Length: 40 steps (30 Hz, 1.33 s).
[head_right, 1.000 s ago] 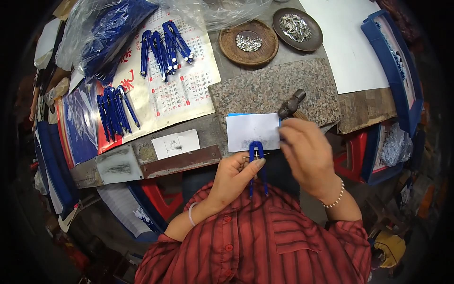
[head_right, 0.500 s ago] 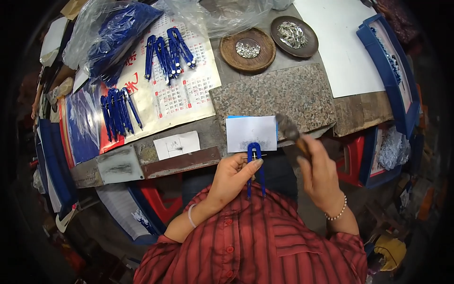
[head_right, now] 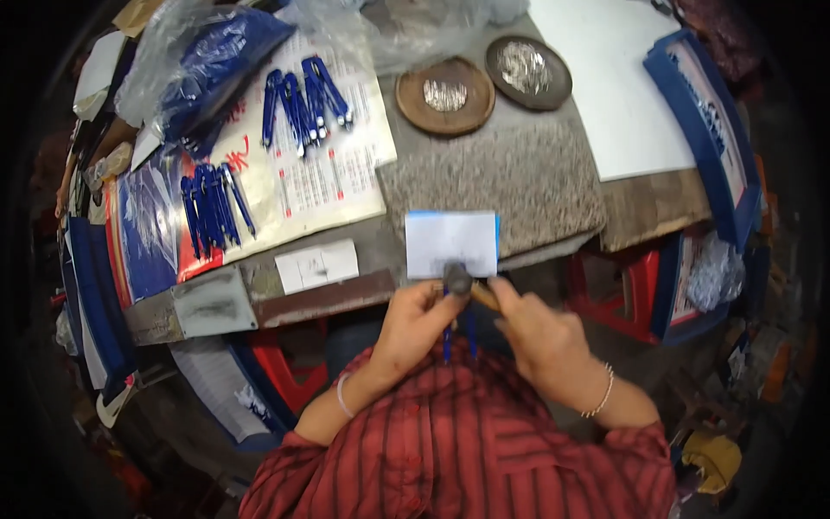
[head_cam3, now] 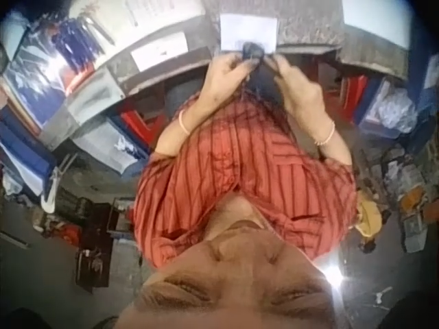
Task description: Assembling small metal pins into blue plastic frames using a hammer on a stone block.
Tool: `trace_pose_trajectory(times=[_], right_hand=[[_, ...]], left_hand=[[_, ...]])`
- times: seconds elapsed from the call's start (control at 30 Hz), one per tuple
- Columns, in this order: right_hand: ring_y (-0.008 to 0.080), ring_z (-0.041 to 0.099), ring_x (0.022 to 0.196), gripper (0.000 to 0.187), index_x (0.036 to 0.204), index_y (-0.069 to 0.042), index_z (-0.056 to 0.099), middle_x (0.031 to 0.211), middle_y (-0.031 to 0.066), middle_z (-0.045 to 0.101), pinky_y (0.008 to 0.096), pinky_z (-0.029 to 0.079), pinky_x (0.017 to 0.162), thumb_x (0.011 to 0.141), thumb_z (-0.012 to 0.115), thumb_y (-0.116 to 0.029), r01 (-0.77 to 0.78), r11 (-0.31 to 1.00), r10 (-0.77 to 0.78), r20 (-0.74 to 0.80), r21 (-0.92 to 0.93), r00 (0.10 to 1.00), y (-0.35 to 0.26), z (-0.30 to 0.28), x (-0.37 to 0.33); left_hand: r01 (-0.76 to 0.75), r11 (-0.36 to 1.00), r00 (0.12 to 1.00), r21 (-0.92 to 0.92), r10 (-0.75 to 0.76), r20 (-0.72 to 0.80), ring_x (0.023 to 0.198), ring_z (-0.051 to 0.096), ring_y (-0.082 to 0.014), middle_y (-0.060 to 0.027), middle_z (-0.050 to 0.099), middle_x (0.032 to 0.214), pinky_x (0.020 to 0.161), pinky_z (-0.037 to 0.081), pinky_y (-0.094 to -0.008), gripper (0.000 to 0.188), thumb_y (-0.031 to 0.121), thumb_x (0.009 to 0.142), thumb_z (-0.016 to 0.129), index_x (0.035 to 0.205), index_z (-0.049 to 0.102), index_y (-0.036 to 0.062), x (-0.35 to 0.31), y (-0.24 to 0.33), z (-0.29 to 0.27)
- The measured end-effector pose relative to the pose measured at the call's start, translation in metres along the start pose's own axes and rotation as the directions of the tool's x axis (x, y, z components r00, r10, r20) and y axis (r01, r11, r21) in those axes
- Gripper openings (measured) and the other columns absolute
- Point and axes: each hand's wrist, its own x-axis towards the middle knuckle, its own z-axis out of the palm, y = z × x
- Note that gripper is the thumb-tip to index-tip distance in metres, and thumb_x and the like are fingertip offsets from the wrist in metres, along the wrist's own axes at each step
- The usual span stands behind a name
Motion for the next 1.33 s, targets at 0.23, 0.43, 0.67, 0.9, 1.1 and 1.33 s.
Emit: trace_pose_trajectory(times=[0.23,0.43,0.67,0.9,1.1,1.33], right_hand=[[0.0307,0.061,0.063,0.048,0.131,-0.002,0.048,0.080,0.0133,0.059,0.0394,0.050,0.053,0.085,0.064,-0.004,-0.114,0.989,0.112,0.035,0.091,0.993,0.009,-0.001,-0.009],[0.0307,0.062,0.065,0.057,0.136,-0.002,0.045,0.080,0.0135,0.060,0.0392,0.050,0.054,0.083,0.065,-0.001,-0.030,0.996,0.038,-0.094,0.079,0.995,0.008,0.008,0.000],[0.0310,0.063,0.067,0.056,0.136,-0.003,0.045,0.081,0.0133,0.061,0.0400,0.051,0.056,0.083,0.064,-0.001,0.059,0.994,-0.038,-0.213,0.090,0.976,0.001,-0.005,-0.012],[0.0341,0.066,0.078,0.053,0.136,-0.003,0.045,0.093,0.0166,0.065,0.0403,0.054,0.061,0.086,0.063,-0.003,-0.057,0.994,0.067,-0.102,0.091,0.993,0.008,0.012,0.000],[0.0355,0.065,0.078,0.049,0.133,-0.003,0.050,0.095,0.0189,0.064,0.0399,0.052,0.063,0.085,0.062,-0.001,-0.057,0.995,0.078,-0.268,0.084,0.960,0.014,0.013,-0.001],[0.0362,0.060,0.092,0.047,0.130,-0.005,0.053,0.106,0.0171,0.058,0.0414,0.049,0.076,0.084,0.063,-0.002,-0.195,0.930,0.035,-0.454,-0.311,0.890,0.045,0.007,0.007]], left_hand=[[0.091,0.995,0.995,-0.028,-0.089,0.055,0.055,0.049,-0.0023,0.0005,0.057,0.059,0.049,0.039,-0.0223,0.029,0.025,0.092,0.067,0.080,0.064,-0.0013,0.000,0.001,-0.003],[0.090,0.995,0.994,0.044,-0.092,0.053,0.057,0.048,-0.0019,0.0020,0.058,0.064,0.050,0.037,-0.0209,0.023,0.021,0.093,0.065,0.085,0.065,0.0000,0.000,0.010,-0.003],[-0.007,1.000,0.999,-0.022,0.008,0.052,0.057,0.051,-0.0031,0.0004,0.057,0.061,0.050,0.039,-0.0216,0.027,0.022,0.093,0.065,0.081,0.063,-0.0014,0.003,-0.002,-0.002],[0.079,0.997,0.994,0.026,-0.081,0.072,0.061,0.048,-0.0008,0.0052,0.058,0.070,0.053,0.037,-0.0188,0.020,0.021,0.094,0.066,0.092,0.067,0.0015,0.000,0.006,-0.003],[0.031,0.999,0.999,0.043,-0.032,0.040,0.057,0.051,-0.0031,0.0012,0.056,0.061,0.050,0.039,-0.0221,0.031,0.025,0.093,0.066,0.075,0.059,0.0012,0.001,0.004,-0.002],[0.001,0.998,0.996,0.065,-0.006,0.086,0.058,0.050,-0.0031,0.0018,0.054,0.061,0.051,0.040,-0.0227,0.030,0.025,0.093,0.066,0.076,0.059,0.0022,0.000,0.006,-0.005]])
